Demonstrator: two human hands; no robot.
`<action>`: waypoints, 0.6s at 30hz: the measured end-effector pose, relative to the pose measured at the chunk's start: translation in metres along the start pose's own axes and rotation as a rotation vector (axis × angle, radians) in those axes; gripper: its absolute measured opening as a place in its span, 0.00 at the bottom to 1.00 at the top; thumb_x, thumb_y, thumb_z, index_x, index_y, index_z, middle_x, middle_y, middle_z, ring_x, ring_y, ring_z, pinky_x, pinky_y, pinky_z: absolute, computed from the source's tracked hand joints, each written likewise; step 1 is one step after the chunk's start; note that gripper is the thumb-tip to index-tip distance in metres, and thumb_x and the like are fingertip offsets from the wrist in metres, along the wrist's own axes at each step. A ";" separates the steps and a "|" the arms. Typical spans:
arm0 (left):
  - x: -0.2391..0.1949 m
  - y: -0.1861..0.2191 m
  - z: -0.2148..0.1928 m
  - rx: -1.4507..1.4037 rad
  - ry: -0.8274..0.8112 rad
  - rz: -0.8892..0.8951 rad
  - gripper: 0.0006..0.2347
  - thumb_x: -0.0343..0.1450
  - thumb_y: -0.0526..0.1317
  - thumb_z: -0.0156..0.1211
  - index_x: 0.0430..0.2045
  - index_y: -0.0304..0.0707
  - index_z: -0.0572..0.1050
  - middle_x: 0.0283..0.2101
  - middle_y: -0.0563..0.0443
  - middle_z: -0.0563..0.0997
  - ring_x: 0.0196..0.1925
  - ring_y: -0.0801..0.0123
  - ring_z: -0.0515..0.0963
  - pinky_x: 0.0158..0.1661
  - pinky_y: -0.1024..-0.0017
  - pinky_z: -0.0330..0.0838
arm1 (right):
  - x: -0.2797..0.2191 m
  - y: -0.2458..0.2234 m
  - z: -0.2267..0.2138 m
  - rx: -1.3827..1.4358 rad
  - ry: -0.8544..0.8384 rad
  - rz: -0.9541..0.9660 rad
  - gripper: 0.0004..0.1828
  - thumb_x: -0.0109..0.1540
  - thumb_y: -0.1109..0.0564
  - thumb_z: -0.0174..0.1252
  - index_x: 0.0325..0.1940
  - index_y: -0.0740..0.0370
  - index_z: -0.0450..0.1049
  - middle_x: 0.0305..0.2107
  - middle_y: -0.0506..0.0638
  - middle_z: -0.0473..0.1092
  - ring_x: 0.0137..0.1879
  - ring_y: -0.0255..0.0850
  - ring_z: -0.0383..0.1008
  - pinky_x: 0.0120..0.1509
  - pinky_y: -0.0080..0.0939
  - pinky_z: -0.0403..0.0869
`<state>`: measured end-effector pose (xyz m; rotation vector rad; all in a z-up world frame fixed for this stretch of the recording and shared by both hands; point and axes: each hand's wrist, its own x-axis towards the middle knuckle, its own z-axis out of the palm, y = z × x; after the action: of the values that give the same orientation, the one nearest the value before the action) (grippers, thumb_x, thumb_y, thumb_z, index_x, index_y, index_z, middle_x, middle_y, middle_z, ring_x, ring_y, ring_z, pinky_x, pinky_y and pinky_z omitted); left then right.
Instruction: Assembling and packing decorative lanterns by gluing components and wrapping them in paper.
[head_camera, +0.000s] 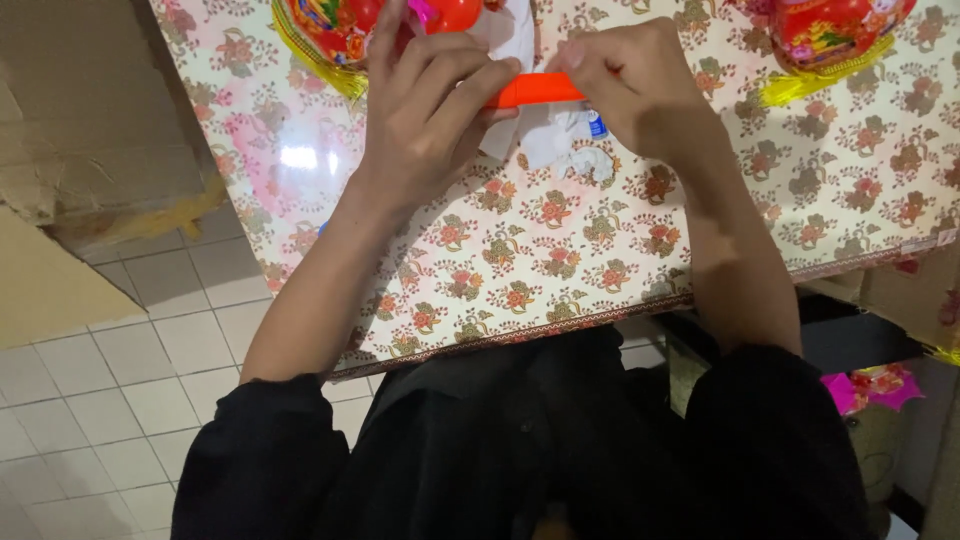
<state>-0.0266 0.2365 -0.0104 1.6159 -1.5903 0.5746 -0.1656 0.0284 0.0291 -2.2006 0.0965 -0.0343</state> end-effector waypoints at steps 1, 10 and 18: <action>-0.001 -0.002 0.001 0.034 0.027 0.014 0.12 0.84 0.44 0.57 0.42 0.33 0.82 0.37 0.44 0.85 0.44 0.56 0.85 0.72 0.51 0.45 | 0.002 0.007 0.003 -0.012 0.005 0.003 0.24 0.77 0.64 0.46 0.26 0.64 0.68 0.17 0.47 0.59 0.22 0.35 0.55 0.26 0.37 0.53; 0.001 0.000 -0.008 -0.033 -0.061 -0.141 0.18 0.84 0.48 0.48 0.41 0.30 0.81 0.40 0.44 0.85 0.45 0.53 0.82 0.68 0.42 0.45 | -0.001 0.005 0.002 -0.237 0.226 -0.444 0.21 0.64 0.62 0.81 0.46 0.77 0.75 0.40 0.63 0.68 0.40 0.48 0.66 0.41 0.40 0.69; 0.005 -0.002 -0.006 -0.038 -0.001 -0.129 0.11 0.80 0.43 0.61 0.45 0.31 0.80 0.41 0.41 0.83 0.46 0.49 0.81 0.66 0.39 0.49 | 0.001 -0.014 0.009 -0.090 0.093 -0.265 0.13 0.72 0.69 0.53 0.60 0.77 0.72 0.41 0.64 0.75 0.43 0.50 0.77 0.47 0.41 0.79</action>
<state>-0.0231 0.2378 -0.0028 1.6762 -1.4769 0.4723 -0.1637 0.0439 0.0351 -2.2882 -0.1445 -0.2854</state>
